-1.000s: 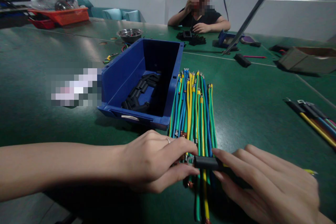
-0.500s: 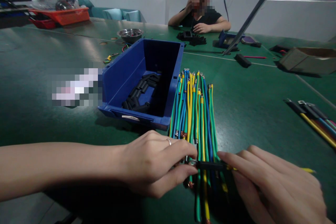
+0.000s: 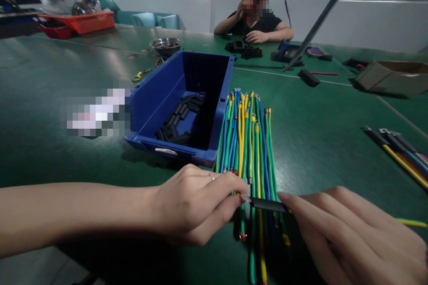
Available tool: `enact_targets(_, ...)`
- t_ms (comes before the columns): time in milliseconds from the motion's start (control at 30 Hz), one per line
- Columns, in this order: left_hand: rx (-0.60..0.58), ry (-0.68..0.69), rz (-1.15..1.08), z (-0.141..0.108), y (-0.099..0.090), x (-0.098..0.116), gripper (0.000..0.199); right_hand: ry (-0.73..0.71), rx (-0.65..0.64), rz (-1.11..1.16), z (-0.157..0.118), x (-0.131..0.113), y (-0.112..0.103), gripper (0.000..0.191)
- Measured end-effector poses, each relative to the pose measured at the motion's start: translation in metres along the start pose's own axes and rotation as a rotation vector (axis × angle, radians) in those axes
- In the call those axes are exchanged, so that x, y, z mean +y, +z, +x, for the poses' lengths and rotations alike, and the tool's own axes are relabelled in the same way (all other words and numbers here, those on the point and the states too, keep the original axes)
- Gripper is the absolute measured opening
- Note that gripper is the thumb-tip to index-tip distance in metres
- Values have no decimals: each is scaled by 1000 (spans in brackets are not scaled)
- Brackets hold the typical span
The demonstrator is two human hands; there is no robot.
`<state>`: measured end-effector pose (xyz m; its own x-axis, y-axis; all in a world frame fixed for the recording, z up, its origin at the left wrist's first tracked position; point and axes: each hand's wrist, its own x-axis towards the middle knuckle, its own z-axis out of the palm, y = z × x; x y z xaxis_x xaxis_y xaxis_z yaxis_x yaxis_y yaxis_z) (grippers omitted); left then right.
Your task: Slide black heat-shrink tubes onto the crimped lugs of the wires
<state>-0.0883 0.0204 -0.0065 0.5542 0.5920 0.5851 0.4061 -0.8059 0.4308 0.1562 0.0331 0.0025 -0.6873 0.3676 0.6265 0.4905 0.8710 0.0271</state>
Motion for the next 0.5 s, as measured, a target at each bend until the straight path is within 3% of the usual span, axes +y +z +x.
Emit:
enact_targets(233, -1, -63, 3, -1, 0, 3, 14, 23, 2, -20, -3, 1, 2, 31)
enact_targets(500, 16, -64, 51, -3, -1, 3, 23, 60, 27, -46, 0, 3, 1, 24)
